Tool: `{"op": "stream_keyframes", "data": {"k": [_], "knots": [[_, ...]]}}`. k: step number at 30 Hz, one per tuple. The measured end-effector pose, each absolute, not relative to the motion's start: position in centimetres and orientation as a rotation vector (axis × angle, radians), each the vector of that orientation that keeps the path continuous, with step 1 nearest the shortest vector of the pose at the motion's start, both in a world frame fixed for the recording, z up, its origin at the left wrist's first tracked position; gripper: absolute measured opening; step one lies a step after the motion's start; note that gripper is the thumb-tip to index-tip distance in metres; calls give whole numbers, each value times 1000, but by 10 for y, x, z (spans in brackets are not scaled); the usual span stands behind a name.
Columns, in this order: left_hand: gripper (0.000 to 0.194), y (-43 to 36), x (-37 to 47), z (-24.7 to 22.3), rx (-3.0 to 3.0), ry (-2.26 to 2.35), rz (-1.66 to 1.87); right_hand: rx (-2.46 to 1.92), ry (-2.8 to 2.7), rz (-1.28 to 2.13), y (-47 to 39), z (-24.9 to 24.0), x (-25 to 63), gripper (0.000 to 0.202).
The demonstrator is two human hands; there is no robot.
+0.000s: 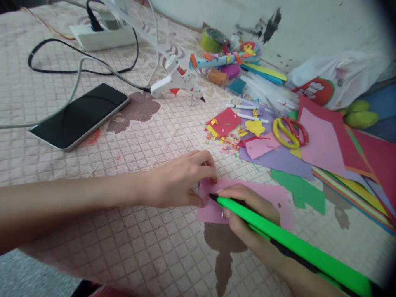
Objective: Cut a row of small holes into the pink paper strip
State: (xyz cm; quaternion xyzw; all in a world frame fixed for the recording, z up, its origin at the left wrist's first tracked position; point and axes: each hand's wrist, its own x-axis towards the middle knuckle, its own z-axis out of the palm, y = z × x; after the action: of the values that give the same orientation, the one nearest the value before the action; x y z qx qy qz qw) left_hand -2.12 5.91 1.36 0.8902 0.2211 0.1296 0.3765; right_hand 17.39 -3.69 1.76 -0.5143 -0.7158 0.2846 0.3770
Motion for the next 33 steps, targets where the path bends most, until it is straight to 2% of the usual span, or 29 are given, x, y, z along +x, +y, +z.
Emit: {"op": "stream_keyframes", "data": {"k": [22,29,33], "knots": [[36,59,-21,14,2285,563,341,-1304,-1807,762,-41,16,173,21],[29,59,-19,15,2316,570,363,-1309,-1560,914,-45,9,185,21],[16,57,-7,17,2392,756,293,-1301,-1543,911,-45,6,187,21]]}}
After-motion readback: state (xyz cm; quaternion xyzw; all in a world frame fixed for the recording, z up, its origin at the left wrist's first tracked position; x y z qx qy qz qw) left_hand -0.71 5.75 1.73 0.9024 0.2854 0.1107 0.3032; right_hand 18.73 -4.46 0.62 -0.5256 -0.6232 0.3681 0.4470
